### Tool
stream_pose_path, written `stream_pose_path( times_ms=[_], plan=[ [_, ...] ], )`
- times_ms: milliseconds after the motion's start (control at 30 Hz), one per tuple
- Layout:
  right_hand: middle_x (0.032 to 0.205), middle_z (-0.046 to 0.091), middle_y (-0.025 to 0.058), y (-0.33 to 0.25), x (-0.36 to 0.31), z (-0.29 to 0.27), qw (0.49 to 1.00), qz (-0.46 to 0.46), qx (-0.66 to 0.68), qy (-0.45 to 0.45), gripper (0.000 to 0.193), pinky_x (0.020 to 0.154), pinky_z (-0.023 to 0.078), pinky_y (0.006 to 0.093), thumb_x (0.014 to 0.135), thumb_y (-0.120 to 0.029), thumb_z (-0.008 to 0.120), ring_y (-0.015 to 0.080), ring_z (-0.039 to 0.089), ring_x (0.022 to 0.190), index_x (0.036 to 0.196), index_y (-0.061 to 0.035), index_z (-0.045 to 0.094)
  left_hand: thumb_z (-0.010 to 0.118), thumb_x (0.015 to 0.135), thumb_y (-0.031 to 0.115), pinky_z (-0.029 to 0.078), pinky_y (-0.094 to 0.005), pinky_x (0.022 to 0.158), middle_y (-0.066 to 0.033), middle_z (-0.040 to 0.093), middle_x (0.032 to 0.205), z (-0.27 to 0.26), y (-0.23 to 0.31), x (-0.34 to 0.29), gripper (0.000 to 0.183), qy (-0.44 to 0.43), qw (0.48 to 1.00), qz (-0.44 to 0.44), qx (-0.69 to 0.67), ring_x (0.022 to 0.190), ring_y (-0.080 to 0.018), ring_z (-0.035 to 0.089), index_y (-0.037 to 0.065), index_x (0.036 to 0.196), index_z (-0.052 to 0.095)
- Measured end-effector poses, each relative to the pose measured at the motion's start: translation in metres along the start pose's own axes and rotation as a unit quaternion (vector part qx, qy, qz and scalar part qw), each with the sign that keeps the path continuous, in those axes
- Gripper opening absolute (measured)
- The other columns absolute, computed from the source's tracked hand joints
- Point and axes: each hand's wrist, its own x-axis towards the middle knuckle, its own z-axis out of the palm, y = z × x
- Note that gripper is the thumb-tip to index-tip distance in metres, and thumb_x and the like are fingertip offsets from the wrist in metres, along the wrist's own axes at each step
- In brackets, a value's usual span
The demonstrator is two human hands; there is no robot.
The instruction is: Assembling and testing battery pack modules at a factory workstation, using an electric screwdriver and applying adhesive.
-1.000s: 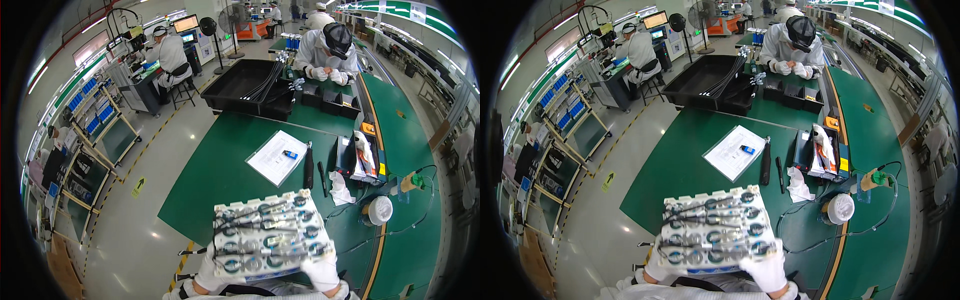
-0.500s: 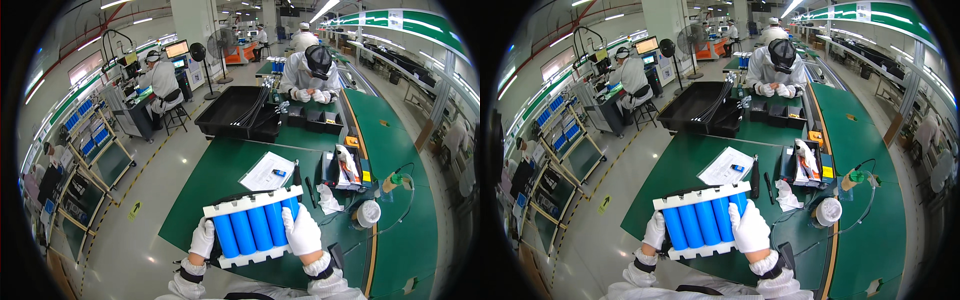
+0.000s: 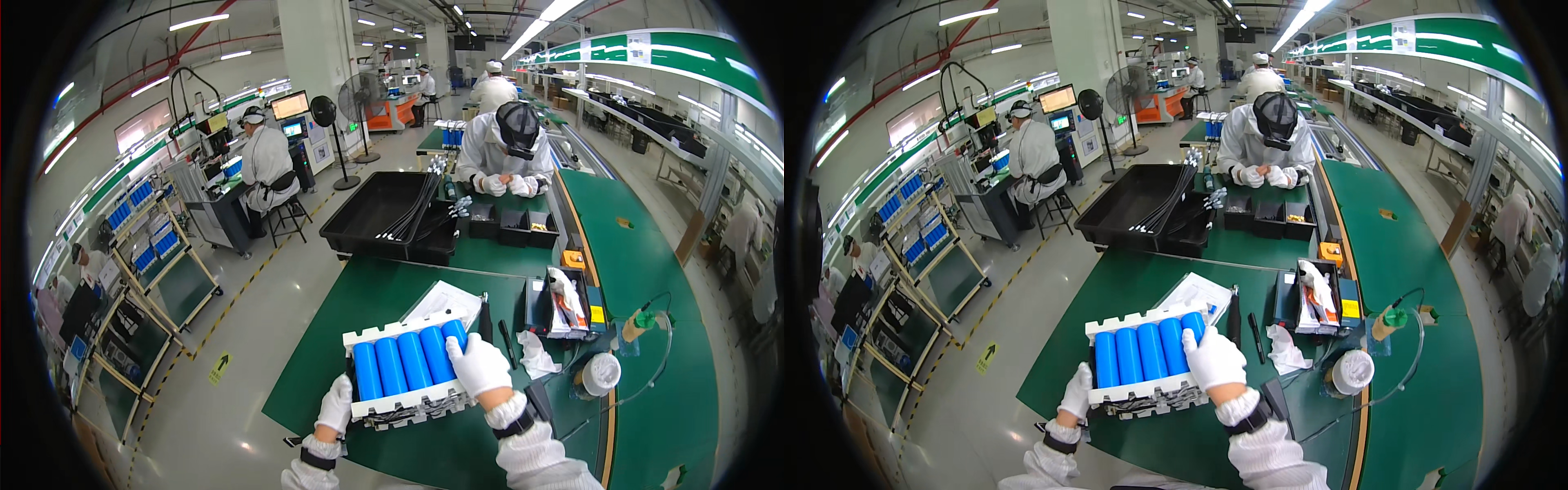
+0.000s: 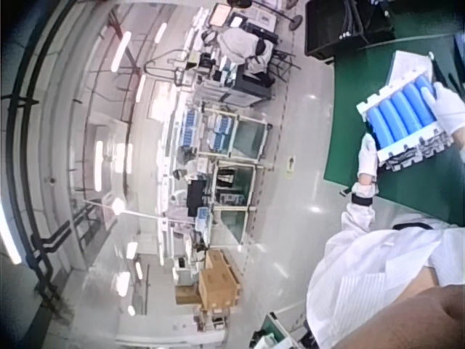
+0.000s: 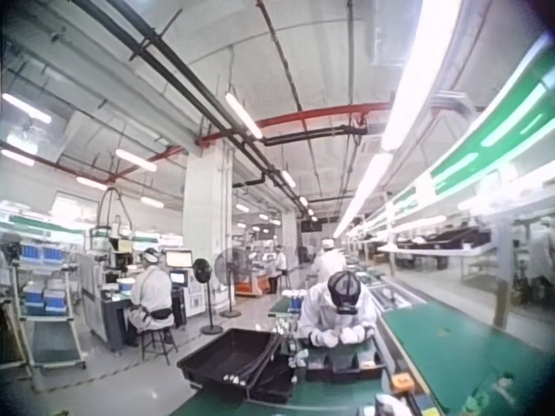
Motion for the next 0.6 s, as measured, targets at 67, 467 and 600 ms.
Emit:
stream_pose_path(
  times_ms=[67, 467, 600],
  plan=[
    [0.091, 0.066, 0.0208, 0.007, -0.011, -0.012, 0.991, -0.021, 0.135, -0.012, 0.048, 0.077, 0.050, 0.0421, 0.090, -0.045, 0.049, 0.0353, 0.065, 0.084, 0.108, -0.0014, 0.059, 0.037, 0.094, 0.054, 0.038, -0.0368, 0.102, -0.0240, 0.047, 0.130, -0.007, -0.018, -0.013, 0.068, -0.031, 0.989, 0.027, -0.142, 0.123, -0.0306, 0.046, -0.003, 0.132, 0.042],
    [0.083, 0.064, 0.0013, 0.129, -0.034, 0.106, 0.871, -0.003, 0.485, -0.074, 0.031, 0.065, 0.048, 0.0265, 0.078, -0.019, 0.075, 0.0097, 0.058, 0.072, 0.101, -0.0030, 0.060, 0.081, 0.064, 0.028, 0.048, -0.0382, 0.068, -0.0113, 0.056, 0.080, 0.017, 0.016, -0.044, 0.038, -0.044, 0.997, 0.050, -0.029, 0.075, -0.0279, 0.058, 0.003, 0.083, 0.060],
    [0.084, 0.065, 0.0022, 0.129, -0.033, 0.100, 0.868, -0.029, 0.485, -0.103, 0.028, 0.065, 0.048, 0.0257, 0.080, -0.017, 0.073, 0.0099, 0.060, 0.075, 0.100, -0.0026, 0.060, 0.075, 0.068, 0.012, 0.051, -0.0308, 0.063, -0.0123, 0.062, 0.077, 0.022, 0.012, -0.050, 0.032, 0.041, 0.997, 0.051, -0.036, 0.071, -0.0219, 0.064, -0.004, 0.084, 0.053]
  ],
)
